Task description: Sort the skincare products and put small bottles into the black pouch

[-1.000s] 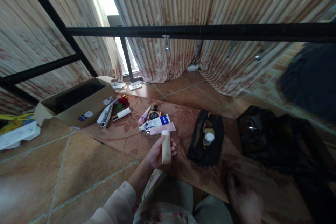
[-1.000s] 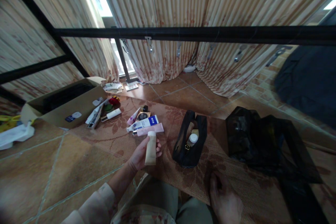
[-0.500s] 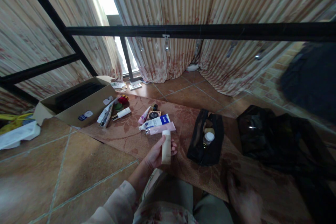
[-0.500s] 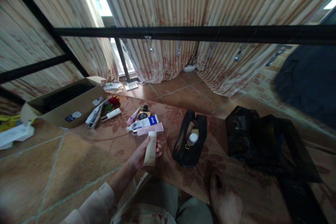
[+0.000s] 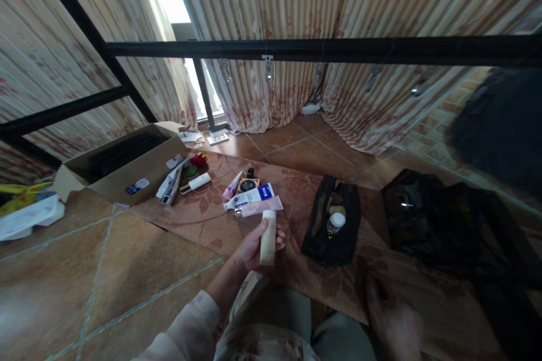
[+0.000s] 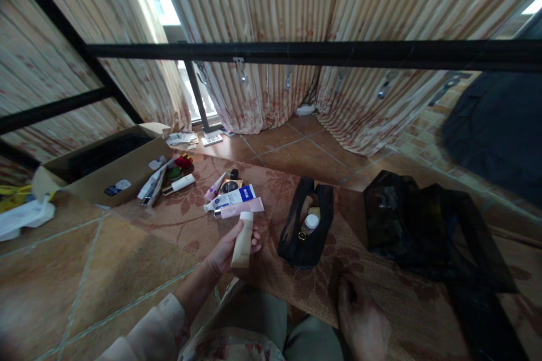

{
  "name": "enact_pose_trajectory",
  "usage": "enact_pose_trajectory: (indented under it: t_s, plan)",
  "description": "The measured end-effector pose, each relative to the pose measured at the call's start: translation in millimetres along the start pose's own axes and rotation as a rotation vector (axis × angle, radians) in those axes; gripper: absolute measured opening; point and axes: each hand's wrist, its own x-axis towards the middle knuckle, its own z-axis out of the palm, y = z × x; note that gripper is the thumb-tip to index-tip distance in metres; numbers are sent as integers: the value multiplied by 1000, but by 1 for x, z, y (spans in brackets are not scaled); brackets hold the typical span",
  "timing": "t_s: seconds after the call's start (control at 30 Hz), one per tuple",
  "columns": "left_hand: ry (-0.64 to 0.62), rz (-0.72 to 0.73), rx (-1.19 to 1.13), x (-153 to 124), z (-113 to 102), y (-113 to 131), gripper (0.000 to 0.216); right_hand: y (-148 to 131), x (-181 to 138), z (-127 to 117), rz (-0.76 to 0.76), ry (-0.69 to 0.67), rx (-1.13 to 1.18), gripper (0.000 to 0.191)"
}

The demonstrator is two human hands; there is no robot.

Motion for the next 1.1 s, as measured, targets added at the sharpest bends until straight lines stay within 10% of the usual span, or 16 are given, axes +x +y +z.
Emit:
enact_pose_trajectory:
  t_s: [1.1]
  plan:
    - [3,-27,-59,0,2,2,42,0,-1,0,28,-25,-64,41]
